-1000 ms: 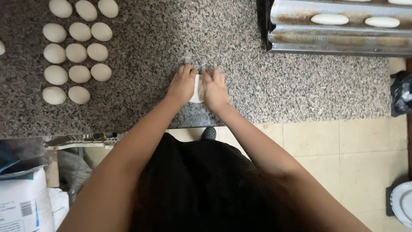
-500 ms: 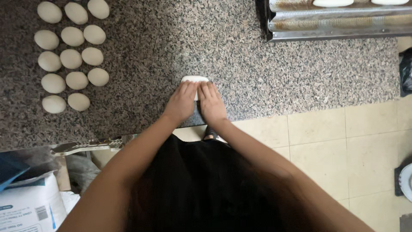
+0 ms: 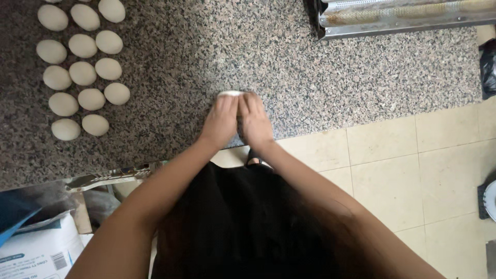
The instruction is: The person picks up dough balls one at a time, flattens them by hand on a countertop, rolls them into elongated shapes, and places the shaped dough onto a multi-slot metal baking tray.
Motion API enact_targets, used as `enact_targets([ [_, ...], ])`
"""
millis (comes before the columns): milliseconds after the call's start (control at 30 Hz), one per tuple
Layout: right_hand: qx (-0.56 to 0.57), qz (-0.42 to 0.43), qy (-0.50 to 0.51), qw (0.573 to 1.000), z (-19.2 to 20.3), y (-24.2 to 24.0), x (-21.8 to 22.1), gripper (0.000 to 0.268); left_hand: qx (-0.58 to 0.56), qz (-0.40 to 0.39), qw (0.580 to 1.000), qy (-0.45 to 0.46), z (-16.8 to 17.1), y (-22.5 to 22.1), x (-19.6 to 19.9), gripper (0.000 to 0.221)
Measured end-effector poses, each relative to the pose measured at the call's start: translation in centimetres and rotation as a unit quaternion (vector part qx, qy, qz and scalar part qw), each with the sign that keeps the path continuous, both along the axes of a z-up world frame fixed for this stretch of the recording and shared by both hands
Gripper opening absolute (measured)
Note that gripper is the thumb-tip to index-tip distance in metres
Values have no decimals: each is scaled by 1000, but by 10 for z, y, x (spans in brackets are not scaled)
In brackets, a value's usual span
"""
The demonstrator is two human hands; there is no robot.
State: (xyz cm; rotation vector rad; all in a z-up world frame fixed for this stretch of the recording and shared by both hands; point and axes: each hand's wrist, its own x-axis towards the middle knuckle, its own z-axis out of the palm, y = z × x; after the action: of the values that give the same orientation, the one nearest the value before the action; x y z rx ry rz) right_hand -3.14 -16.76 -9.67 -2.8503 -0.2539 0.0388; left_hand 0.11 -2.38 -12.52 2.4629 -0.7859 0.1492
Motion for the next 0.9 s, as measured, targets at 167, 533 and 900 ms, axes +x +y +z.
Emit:
enact_targets([
  [167,-33,19,-44,998,-24,1,-24,62,-25,-28,998,-42,-6,6,-14,44],
  [533,152,-72,-52,984,9,-1,1,51,-93,33,992,81,30,6,-6,51],
  [900,31,29,-58,997,-31,1,-31,60,-18,-45,999,-6,-13,11,-24,55],
])
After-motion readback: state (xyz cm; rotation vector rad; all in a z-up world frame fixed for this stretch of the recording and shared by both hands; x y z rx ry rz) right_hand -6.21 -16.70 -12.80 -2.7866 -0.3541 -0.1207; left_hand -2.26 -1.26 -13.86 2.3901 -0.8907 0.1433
